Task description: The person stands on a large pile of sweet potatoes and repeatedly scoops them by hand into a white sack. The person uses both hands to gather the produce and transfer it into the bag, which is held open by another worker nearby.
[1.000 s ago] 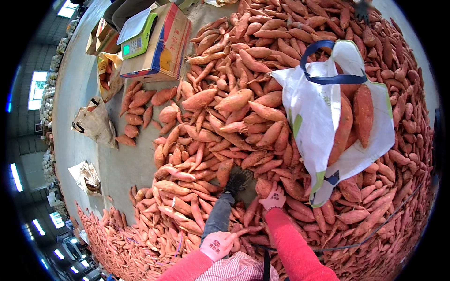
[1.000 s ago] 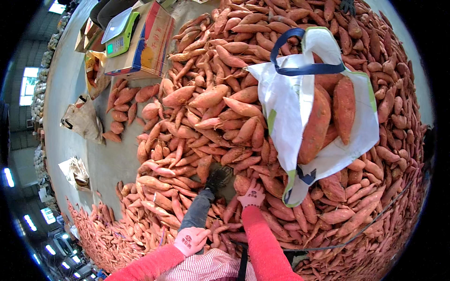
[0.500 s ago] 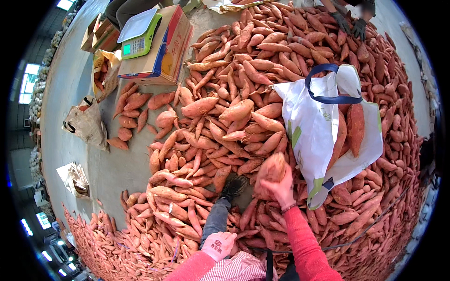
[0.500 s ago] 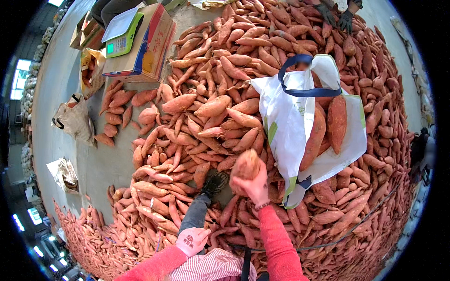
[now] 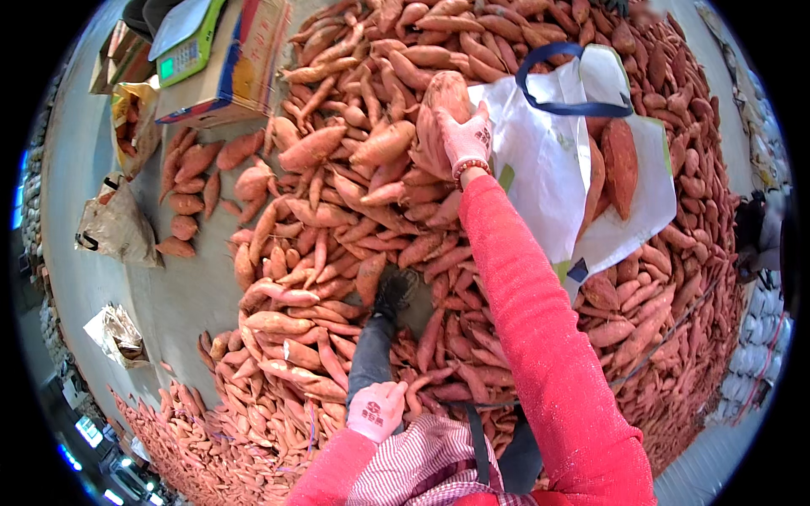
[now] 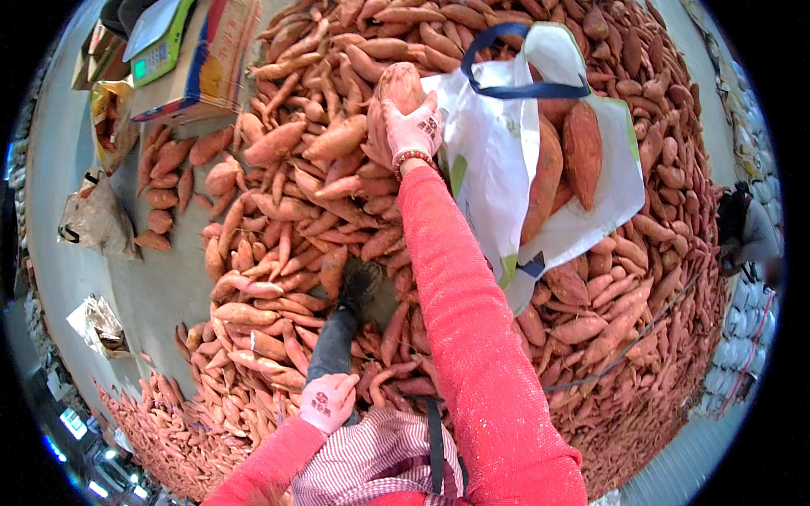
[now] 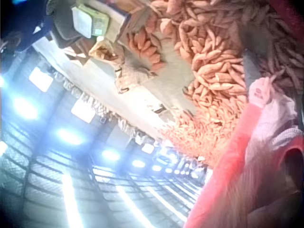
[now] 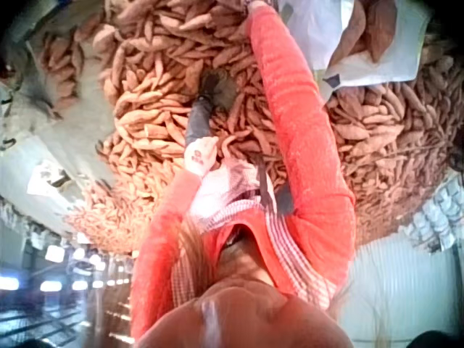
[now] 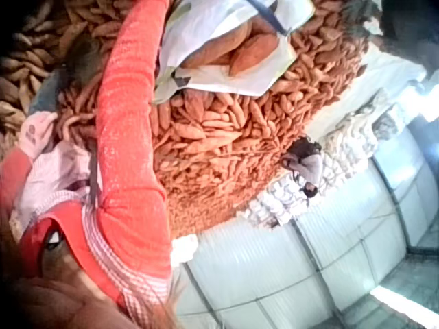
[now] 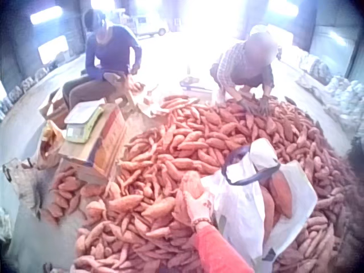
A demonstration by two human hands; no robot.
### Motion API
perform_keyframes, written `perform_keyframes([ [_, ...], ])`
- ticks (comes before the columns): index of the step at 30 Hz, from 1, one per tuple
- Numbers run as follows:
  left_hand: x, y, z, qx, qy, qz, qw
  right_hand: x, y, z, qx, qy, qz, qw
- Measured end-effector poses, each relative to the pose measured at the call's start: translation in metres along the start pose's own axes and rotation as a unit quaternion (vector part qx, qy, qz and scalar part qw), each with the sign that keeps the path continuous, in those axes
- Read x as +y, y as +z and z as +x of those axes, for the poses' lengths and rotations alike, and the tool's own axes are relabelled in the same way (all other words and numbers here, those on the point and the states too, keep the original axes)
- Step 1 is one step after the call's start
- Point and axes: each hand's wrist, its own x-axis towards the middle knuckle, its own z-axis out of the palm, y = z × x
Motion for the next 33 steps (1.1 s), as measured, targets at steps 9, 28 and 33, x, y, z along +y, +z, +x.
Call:
perform_keyframes([
  [9, 0.01, 0.005, -0.005, -0.012, -0.021, -0.002, 1.0, 0.127, -0.122, -0.192, -0.19, -0.137, 0.185, 0.954],
  [28, 0.036, 0.02, 0.0, -0.091, -0.022, 0.028, 0.995, 0.3, -0.11, -0.214, -0.307, -0.065, -0.465, 0.828],
  [33, 0.034, 0.018, -0.002, -0.11, -0.006, 0.034, 0.993, 0.355, -0.098, -0.197, -0.236, -0.08, -0.486, 0.838],
])
